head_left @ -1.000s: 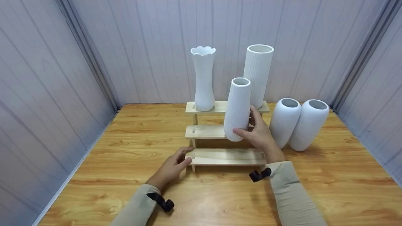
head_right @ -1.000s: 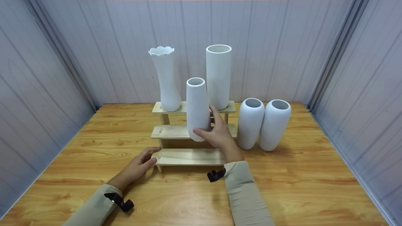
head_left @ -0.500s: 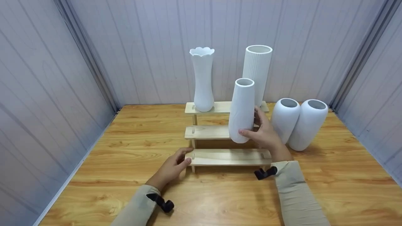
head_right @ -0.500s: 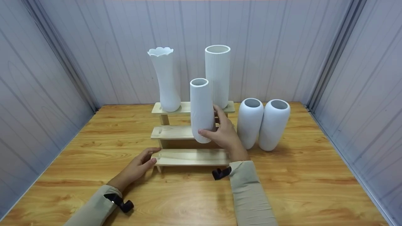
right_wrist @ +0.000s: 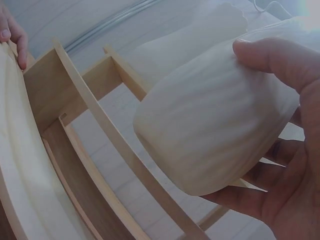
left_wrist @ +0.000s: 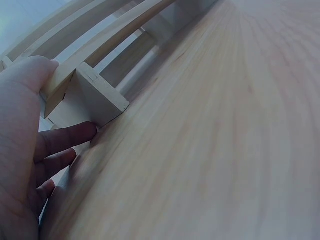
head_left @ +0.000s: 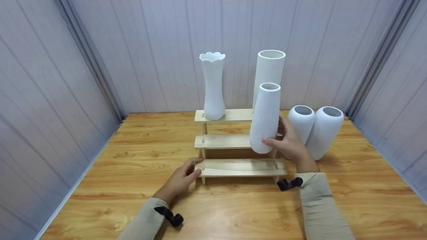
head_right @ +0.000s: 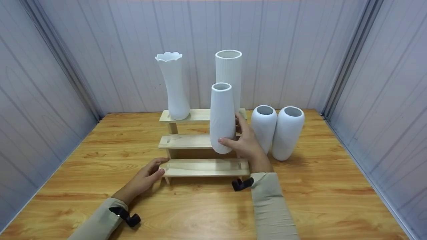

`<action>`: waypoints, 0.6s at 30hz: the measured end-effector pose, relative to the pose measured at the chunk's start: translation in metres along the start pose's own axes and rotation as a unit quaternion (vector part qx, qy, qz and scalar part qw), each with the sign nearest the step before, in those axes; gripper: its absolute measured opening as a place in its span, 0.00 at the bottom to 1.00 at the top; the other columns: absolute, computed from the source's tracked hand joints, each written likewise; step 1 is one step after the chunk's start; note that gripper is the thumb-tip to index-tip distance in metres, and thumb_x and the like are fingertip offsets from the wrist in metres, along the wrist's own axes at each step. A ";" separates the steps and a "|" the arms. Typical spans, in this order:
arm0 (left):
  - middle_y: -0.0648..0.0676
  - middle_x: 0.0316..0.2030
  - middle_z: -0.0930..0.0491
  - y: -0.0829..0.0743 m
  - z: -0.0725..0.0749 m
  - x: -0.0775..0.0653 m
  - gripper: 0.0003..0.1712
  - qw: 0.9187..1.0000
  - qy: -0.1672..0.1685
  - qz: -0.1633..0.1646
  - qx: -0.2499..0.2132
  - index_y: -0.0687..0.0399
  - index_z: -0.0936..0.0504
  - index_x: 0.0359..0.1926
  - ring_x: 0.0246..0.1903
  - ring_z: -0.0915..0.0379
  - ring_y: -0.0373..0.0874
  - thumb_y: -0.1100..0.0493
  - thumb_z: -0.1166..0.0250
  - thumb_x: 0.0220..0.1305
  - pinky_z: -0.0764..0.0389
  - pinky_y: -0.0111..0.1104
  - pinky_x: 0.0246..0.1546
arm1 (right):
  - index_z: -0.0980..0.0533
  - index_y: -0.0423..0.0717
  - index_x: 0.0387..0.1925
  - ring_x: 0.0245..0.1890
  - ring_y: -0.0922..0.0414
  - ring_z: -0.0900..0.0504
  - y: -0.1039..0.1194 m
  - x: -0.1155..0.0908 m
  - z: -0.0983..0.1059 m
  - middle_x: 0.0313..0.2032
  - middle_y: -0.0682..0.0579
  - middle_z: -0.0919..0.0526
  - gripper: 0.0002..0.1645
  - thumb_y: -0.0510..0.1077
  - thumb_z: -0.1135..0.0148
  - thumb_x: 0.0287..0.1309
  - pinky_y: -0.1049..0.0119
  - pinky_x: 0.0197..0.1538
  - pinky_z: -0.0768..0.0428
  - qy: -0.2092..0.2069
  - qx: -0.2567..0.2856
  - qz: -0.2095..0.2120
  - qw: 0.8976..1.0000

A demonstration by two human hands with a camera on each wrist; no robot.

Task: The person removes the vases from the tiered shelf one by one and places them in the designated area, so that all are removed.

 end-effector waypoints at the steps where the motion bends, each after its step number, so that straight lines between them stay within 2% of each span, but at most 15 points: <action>1: 0.54 0.69 0.30 0.000 0.000 0.000 0.23 1.000 0.001 0.000 -0.001 0.36 0.26 0.67 0.70 0.39 0.58 0.45 0.40 0.74 0.39 0.51 0.70 | 0.45 0.46 0.76 0.60 0.48 0.25 0.000 -0.001 0.002 0.64 0.41 0.28 0.55 0.32 0.27 0.51 0.54 0.58 0.23 -0.001 -0.001 0.003 1.000; 5: 0.54 0.70 0.30 -0.002 -0.001 0.000 0.23 1.000 0.004 -0.002 -0.005 0.37 0.27 0.68 0.70 0.38 0.56 0.45 0.41 0.74 0.38 0.52 0.69 | 0.44 0.46 0.75 0.59 0.49 0.24 0.002 -0.003 0.008 0.63 0.42 0.27 0.54 0.30 0.28 0.50 0.58 0.56 0.21 -0.006 0.006 0.018 1.000; 12: 0.58 0.67 0.28 -0.003 -0.003 -0.001 0.23 1.000 0.003 -0.002 -0.010 0.40 0.27 0.68 0.65 0.33 0.55 0.49 0.40 0.75 0.35 0.55 0.66 | 0.45 0.47 0.76 0.58 0.53 0.24 0.001 -0.012 0.023 0.63 0.42 0.27 0.55 0.32 0.27 0.51 0.64 0.56 0.22 -0.017 -0.011 -0.011 1.000; 18: 0.57 0.68 0.28 -0.004 0.000 -0.002 0.23 1.000 -0.002 0.003 -0.005 0.37 0.26 0.67 0.68 0.36 0.55 0.47 0.39 0.74 0.38 0.54 0.68 | 0.44 0.46 0.75 0.57 0.55 0.22 0.002 -0.021 0.037 0.62 0.42 0.26 0.54 0.32 0.25 0.50 0.66 0.54 0.21 -0.019 -0.036 -0.010 0.999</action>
Point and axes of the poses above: each hand's wrist, its own x-axis towards the middle knuckle, its own z-axis out of the back of the hand, y = z × x, the point moved 4 cm from there along x, towards the middle knuckle
